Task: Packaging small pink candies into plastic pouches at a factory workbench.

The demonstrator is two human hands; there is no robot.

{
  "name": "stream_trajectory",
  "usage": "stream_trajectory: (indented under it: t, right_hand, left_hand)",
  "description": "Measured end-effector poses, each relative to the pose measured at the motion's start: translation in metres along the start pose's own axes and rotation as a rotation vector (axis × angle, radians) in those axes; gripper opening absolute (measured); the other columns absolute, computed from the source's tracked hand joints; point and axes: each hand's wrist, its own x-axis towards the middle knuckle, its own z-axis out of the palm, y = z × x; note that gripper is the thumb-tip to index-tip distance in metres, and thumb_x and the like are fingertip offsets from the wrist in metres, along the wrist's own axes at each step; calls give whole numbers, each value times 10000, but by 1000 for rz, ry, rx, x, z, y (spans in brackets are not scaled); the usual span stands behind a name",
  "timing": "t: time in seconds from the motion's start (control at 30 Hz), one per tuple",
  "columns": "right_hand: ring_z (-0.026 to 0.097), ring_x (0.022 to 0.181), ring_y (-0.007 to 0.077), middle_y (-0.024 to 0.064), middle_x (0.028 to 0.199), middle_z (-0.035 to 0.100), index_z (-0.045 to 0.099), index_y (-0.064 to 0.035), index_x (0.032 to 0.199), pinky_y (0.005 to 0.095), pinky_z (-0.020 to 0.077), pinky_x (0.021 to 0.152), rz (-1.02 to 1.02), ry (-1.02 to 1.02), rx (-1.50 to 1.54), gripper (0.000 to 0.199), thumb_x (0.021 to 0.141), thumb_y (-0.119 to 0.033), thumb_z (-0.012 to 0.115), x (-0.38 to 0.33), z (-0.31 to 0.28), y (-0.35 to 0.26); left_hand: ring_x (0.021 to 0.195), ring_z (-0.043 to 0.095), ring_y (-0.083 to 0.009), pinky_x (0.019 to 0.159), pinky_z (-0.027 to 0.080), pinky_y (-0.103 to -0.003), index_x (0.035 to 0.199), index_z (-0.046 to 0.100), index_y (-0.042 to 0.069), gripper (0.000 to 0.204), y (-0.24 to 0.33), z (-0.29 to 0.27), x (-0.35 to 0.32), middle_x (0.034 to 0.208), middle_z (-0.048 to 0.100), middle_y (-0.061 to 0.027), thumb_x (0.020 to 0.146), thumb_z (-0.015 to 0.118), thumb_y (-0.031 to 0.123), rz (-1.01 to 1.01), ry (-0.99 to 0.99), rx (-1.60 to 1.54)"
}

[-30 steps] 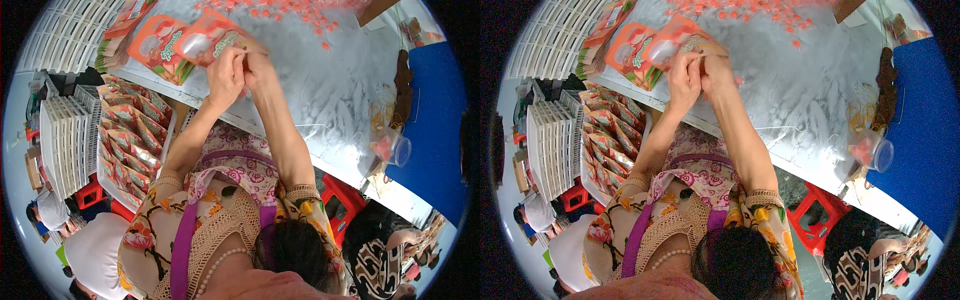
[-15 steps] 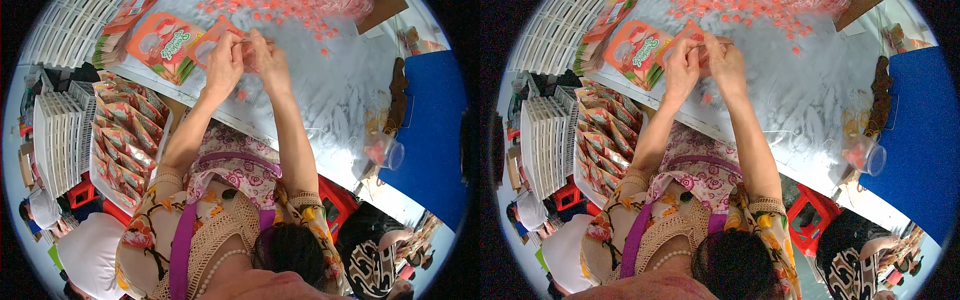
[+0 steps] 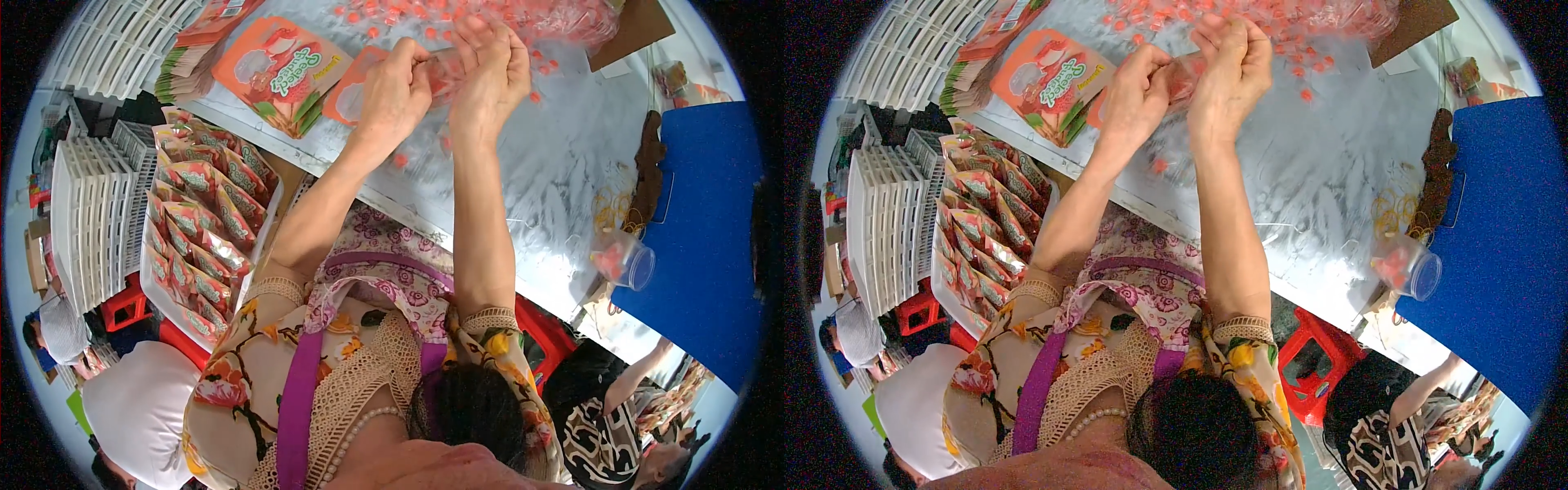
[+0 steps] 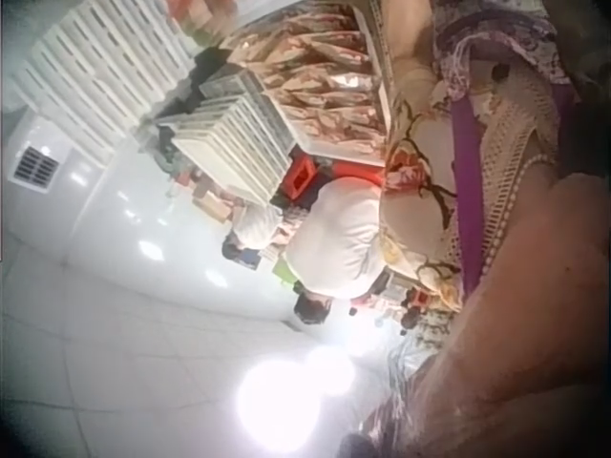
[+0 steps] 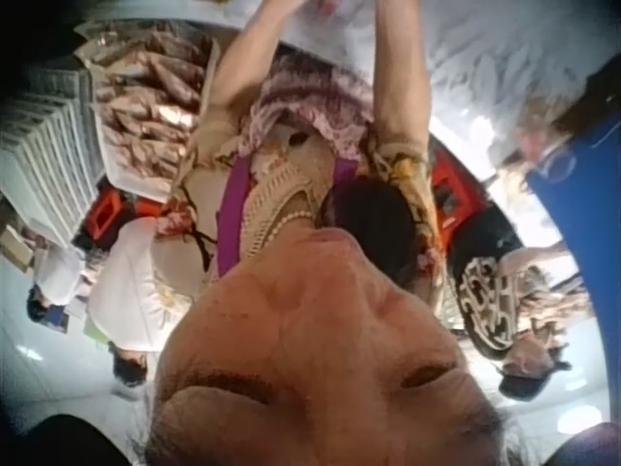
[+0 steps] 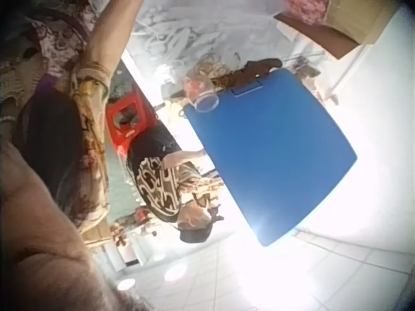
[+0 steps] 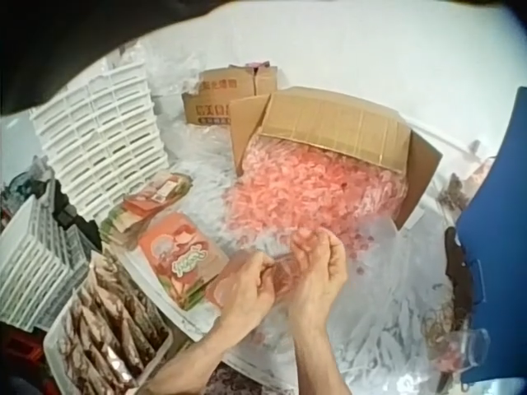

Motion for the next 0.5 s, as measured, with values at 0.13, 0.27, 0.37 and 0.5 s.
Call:
stream_trajectory:
  t: [0.13, 0.27, 0.37, 0.5]
  right_hand:
    - [644, 857, 199, 98, 957, 647, 522, -6, 1159, 293, 523, 760, 82, 6, 108, 247, 970, -164, 533, 7, 4, -13]
    - [655, 922, 226, 148, 1006, 644, 551, 22, 1036, 364, 540, 868, -127, -124, -187, 198, 969, -163, 531, 18, -23, -26]
    - [609, 1029, 272, 169, 1102, 629, 596, -6, 1129, 375, 507, 874, -25, -279, -686, 278, 911, -175, 630, -12, -69, -15]
    - [520, 1156, 318, 173, 1199, 597, 590, -46, 1220, 378, 470, 908, -301, -536, -1311, 470, 798, -187, 739, -81, -115, 25]
  left_hand:
    - [579, 625, -280, 533, 453, -381, 889, 541, 13, 46, 3, -1, 5, 723, 635, -194, 874, 551, 56, -101, -43, -1]
    - [545, 591, -189, 522, 448, -335, 891, 552, 16, 70, -17, -13, 13, 697, 633, -146, 874, 563, 82, -75, -35, -251]
    - [637, 453, -30, 533, 361, -206, 905, 570, 28, 54, 1, -47, 28, 721, 562, 22, 905, 550, 78, -137, 58, -308]
    - [762, 625, -131, 640, 507, -266, 909, 577, -17, 76, 30, -51, 36, 777, 633, -86, 904, 505, 8, -295, -240, -205]
